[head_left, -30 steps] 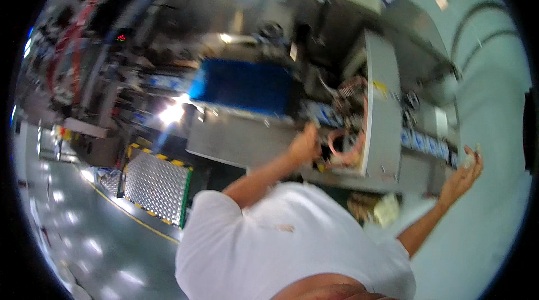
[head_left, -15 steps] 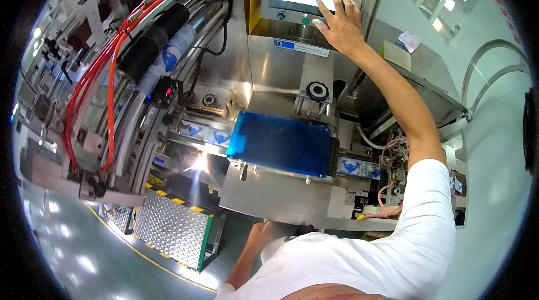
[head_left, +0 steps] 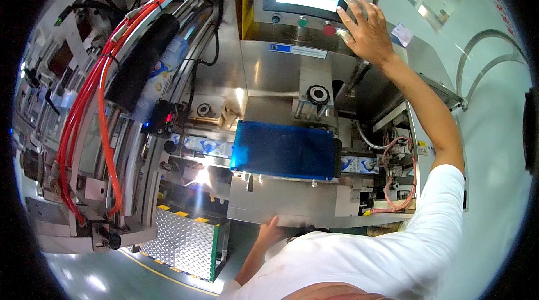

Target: The person interacts with a packaging machine, removes a product package from the conveyor, weighs a stack of items on a digital scale, and monitors the machine's operation via touchscreens and visual checks.

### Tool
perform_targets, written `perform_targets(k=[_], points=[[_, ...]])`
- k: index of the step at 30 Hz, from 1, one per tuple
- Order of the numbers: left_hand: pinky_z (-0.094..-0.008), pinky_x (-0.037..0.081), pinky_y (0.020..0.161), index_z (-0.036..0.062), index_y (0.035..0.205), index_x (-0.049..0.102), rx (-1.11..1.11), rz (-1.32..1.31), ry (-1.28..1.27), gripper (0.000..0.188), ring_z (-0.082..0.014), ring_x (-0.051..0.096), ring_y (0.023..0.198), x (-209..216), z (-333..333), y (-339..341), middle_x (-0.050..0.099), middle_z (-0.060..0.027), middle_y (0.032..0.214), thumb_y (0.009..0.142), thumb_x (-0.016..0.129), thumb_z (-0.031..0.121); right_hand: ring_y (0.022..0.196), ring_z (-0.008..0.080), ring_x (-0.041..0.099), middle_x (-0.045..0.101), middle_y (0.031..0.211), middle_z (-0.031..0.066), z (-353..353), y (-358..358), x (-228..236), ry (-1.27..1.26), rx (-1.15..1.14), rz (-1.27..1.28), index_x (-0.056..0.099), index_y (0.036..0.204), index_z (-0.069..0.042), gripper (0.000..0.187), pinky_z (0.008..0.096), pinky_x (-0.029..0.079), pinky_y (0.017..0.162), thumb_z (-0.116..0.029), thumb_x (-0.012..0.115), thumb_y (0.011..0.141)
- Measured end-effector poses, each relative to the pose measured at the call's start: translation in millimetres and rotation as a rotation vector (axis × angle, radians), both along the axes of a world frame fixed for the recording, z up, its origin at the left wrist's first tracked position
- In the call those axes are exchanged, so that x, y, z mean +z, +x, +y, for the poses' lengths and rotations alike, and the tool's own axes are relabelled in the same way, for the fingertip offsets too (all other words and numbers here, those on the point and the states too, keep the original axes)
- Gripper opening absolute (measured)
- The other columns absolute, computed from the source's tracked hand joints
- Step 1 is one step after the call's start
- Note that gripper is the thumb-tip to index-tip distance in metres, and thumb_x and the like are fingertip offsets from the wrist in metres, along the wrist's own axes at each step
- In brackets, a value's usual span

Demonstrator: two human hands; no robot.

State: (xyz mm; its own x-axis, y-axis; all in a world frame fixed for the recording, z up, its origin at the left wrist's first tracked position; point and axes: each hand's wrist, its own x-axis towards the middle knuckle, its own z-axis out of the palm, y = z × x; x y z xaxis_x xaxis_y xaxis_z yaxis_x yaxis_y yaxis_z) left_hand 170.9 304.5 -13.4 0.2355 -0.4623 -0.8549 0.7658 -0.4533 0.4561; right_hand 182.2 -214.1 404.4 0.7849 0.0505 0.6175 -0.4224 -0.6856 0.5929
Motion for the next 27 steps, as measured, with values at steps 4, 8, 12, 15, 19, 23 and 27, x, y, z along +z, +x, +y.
perform_targets(k=[4,8,12,15,19,23,27], points=[[-0.0380,0.054,0.060,-0.0006,0.121,0.051,0.001,-0.011,-0.026,0.054,-0.0233,0.062,0.074,-23,5,-5,0.060,-0.0154,0.096,0.091,0.071,0.039,0.142,0.0288,0.029,0.039,0.150,0.0087,6,-44,9,-0.056,-0.031,0.042,0.057,0.138,-0.015,0.055,0.0462,0.027,0.114,-0.032,0.069,0.087],[-0.0412,0.056,0.065,-0.0055,0.128,0.037,-0.032,-0.054,0.002,0.067,-0.0287,0.065,0.086,-25,-1,-9,0.059,-0.0220,0.106,0.091,0.070,0.041,0.143,0.0290,0.028,0.038,0.152,0.0076,4,-107,25,-0.064,-0.121,0.041,0.054,0.142,-0.019,0.063,0.0457,0.027,0.114,-0.028,0.074,0.083],[-0.0438,0.056,0.079,-0.0068,0.135,0.037,-0.280,-0.141,-0.002,0.073,-0.0328,0.067,0.095,-37,10,-13,0.057,-0.0271,0.123,0.092,0.067,0.044,0.142,0.0320,0.027,0.036,0.153,0.0100,3,-154,41,-0.070,-0.135,0.034,0.054,0.139,-0.019,0.059,0.0491,0.027,0.114,-0.029,0.071,0.084],[-0.0408,0.053,0.076,-0.0043,0.106,0.068,-0.884,-0.449,-0.108,0.061,-0.0284,0.069,0.085,-20,15,-6,0.071,-0.0222,0.097,0.093,0.059,0.054,0.135,0.0399,0.034,0.040,0.148,0.0188,27,-170,57,-0.100,-0.104,0.017,0.063,0.125,-0.010,0.051,0.0534,0.032,0.109,-0.027,0.071,0.078],[-0.0424,0.054,0.069,-0.0074,0.096,0.068,-0.956,-0.472,0.069,0.067,-0.0266,0.069,0.079,-4,12,-13,0.070,-0.0209,0.085,0.093,0.057,0.058,0.138,0.0387,0.033,0.034,0.152,0.0193,15,-165,46,-0.039,-0.047,0.024,0.063,0.127,-0.011,0.045,0.0557,0.029,0.112,-0.030,0.066,0.086],[-0.0395,0.057,0.068,-0.0097,0.124,0.049,-0.333,-0.273,0.088,0.076,-0.0262,0.068,0.084,-39,11,-27,0.065,-0.0188,0.104,0.093,0.059,0.059,0.144,0.0317,0.025,0.032,0.155,0.0096,-2,-113,19,-0.006,0.024,0.002,0.051,0.142,-0.020,0.055,0.0500,0.024,0.116,-0.034,0.065,0.091],[-0.0422,0.058,0.073,-0.0108,0.125,0.048,-0.084,-0.160,0.039,0.077,-0.0300,0.068,0.089,-46,-6,-36,0.064,-0.0227,0.109,0.093,0.059,0.058,0.145,0.0291,0.022,0.033,0.154,0.0049,-30,-61,-4,0.030,-0.034,0.010,0.046,0.148,-0.025,0.057,0.0474,0.021,0.119,-0.040,0.060,0.095]])
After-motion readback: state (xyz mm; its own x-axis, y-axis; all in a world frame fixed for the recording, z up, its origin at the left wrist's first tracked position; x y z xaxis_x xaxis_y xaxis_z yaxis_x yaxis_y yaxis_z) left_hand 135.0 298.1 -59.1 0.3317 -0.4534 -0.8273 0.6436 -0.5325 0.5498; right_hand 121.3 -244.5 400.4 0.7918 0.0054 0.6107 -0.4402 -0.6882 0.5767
